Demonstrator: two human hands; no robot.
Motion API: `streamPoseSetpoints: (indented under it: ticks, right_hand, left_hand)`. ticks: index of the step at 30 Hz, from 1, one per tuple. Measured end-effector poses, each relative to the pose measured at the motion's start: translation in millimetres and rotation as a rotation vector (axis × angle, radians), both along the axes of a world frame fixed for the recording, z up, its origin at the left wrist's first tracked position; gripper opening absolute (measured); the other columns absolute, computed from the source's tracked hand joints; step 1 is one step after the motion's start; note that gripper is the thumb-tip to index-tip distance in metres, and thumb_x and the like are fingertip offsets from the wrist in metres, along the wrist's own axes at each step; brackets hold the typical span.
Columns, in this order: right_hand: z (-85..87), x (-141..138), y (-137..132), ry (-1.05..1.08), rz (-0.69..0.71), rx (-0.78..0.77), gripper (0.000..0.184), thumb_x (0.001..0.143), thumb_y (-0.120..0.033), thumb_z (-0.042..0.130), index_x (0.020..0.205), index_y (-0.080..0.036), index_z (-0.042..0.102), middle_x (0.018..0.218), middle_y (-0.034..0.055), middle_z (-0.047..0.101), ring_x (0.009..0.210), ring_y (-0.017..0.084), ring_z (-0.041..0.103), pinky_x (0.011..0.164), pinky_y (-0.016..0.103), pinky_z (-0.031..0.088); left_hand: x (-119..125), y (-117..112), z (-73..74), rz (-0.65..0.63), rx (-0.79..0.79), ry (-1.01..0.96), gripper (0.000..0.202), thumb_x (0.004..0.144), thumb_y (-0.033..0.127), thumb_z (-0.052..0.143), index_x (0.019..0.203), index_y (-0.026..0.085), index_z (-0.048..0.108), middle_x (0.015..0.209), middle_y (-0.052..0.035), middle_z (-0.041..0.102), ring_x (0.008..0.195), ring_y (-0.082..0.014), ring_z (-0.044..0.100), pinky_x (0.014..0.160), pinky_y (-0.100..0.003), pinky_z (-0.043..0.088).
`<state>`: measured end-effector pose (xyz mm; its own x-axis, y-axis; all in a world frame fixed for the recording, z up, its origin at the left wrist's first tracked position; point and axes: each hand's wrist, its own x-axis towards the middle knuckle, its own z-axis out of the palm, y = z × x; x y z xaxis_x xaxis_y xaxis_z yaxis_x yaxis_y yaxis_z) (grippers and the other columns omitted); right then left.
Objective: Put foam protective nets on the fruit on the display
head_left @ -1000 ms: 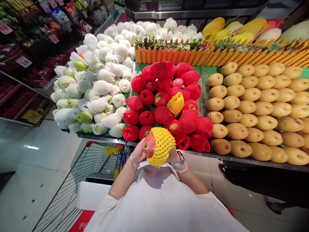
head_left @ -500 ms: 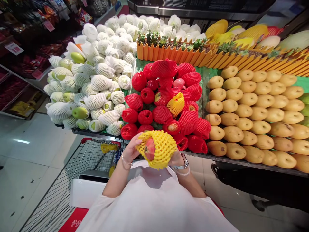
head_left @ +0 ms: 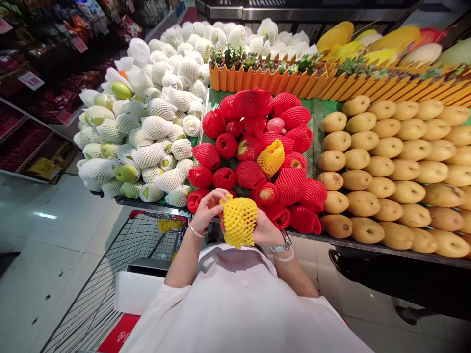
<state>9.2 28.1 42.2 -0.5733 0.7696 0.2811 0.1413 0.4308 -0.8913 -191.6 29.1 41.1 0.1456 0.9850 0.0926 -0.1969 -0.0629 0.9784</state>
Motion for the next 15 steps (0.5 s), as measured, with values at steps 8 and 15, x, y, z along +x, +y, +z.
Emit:
streamPoseSetpoints:
  ticks: [8,15]
  right_hand:
    - [-0.3,-2.2,4.2,0.036,-0.111,-0.004,0.059,0.073,-0.030,0.078,0.126,-0.018,0.055,0.128,0.0132,0.060,0.122,0.028,0.056,0.108,0.044,0.044]
    - [1.3,-8.9,0.9,0.083,-0.134,-0.073,0.059,0.071,-0.028,0.078,0.124,-0.017,0.055,0.128,0.0135,0.059,0.120,0.027,0.057,0.106,0.043,0.046]
  left_hand:
    - [16.3,-16.0,0.1,0.243,0.219,0.138,0.067,0.079,0.073,0.048,0.128,0.027,0.047,0.148,-0.0134,0.038,0.136,-0.0303,0.039,0.109,-0.050,0.036]
    - [20.4,-22.9,2.2,0.189,0.276,0.311,0.058,0.076,0.061,0.063,0.120,0.024,0.055,0.136,-0.0149,0.049,0.125,-0.0307,0.050,0.104,-0.049,0.042]
